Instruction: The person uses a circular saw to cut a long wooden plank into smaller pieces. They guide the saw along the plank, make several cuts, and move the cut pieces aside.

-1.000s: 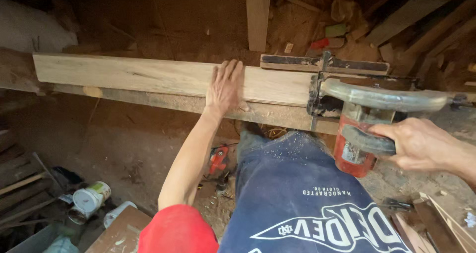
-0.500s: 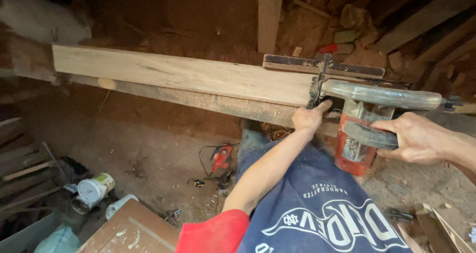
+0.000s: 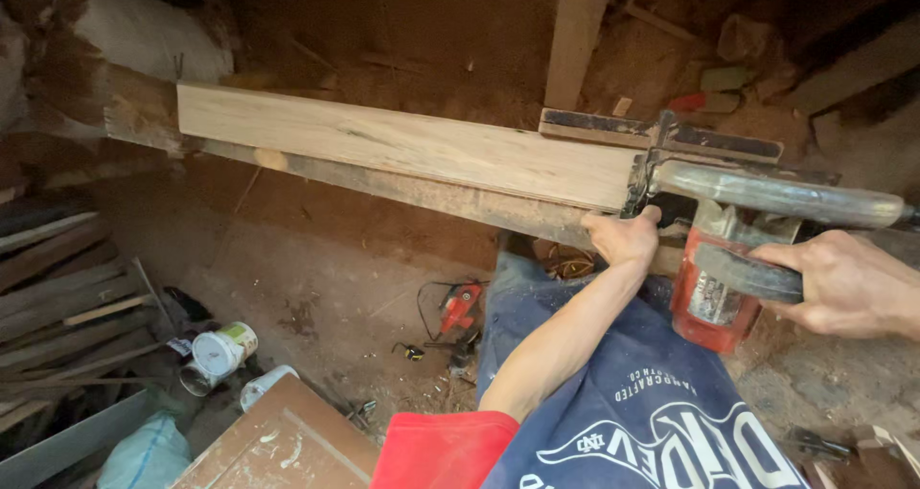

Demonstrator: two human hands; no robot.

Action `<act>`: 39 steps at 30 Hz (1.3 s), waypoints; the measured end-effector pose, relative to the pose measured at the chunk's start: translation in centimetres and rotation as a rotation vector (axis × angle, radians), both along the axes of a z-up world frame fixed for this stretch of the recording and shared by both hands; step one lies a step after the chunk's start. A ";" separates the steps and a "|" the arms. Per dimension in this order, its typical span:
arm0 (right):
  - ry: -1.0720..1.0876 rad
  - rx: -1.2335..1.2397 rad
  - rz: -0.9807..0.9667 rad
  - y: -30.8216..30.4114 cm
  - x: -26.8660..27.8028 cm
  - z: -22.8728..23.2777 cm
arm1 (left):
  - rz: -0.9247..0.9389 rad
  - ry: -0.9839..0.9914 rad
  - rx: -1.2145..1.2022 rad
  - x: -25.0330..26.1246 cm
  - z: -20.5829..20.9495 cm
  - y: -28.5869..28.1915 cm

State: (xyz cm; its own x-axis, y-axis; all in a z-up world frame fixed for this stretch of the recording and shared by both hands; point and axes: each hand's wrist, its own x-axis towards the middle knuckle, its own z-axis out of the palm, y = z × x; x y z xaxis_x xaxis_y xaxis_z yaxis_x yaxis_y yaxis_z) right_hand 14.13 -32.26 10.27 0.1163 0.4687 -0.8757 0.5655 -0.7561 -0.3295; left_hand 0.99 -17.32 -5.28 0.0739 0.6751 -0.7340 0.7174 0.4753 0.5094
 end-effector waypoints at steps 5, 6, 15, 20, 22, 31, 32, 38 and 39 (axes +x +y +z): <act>-0.093 -0.005 0.038 2.9 -0.5 0.5 | 0.083 -0.065 0.130 -0.5 -1.4 1.4; -0.098 -0.001 0.040 3.5 -0.7 0.6 | 0.082 -0.065 0.147 -0.7 -1.8 1.6; -0.062 0.139 -0.020 8.8 -2.0 2.0 | 0.075 -0.090 0.228 -2.6 -3.0 4.7; -0.068 0.046 0.037 11.7 -2.6 2.3 | 0.054 -0.043 0.221 -3.3 -3.6 6.7; -0.058 0.113 0.027 12.9 -3.0 2.7 | 0.026 -0.041 0.277 -3.7 -3.7 7.6; 0.029 0.252 -0.048 17.7 -4.0 2.4 | 0.040 -0.257 0.271 -5.1 -3.4 13.2; 0.035 0.315 -0.040 18.0 -4.1 2.5 | 0.158 -0.395 0.132 -5.0 -2.9 13.7; 0.018 0.416 -0.027 20.3 -4.9 2.5 | 0.146 -0.231 0.036 -5.5 -1.3 16.8; 0.029 0.419 -0.040 20.6 -5.0 2.4 | 0.162 -0.280 0.022 -5.5 -1.2 17.2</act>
State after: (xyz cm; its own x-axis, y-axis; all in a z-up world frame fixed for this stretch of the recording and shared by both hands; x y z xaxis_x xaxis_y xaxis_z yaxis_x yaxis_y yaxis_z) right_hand 9.12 -11.62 12.70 0.1198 0.7808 -0.6132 0.5244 -0.5743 -0.6287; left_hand -4.53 -0.14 -6.49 0.1613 0.7099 -0.6856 0.4633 0.5589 0.6877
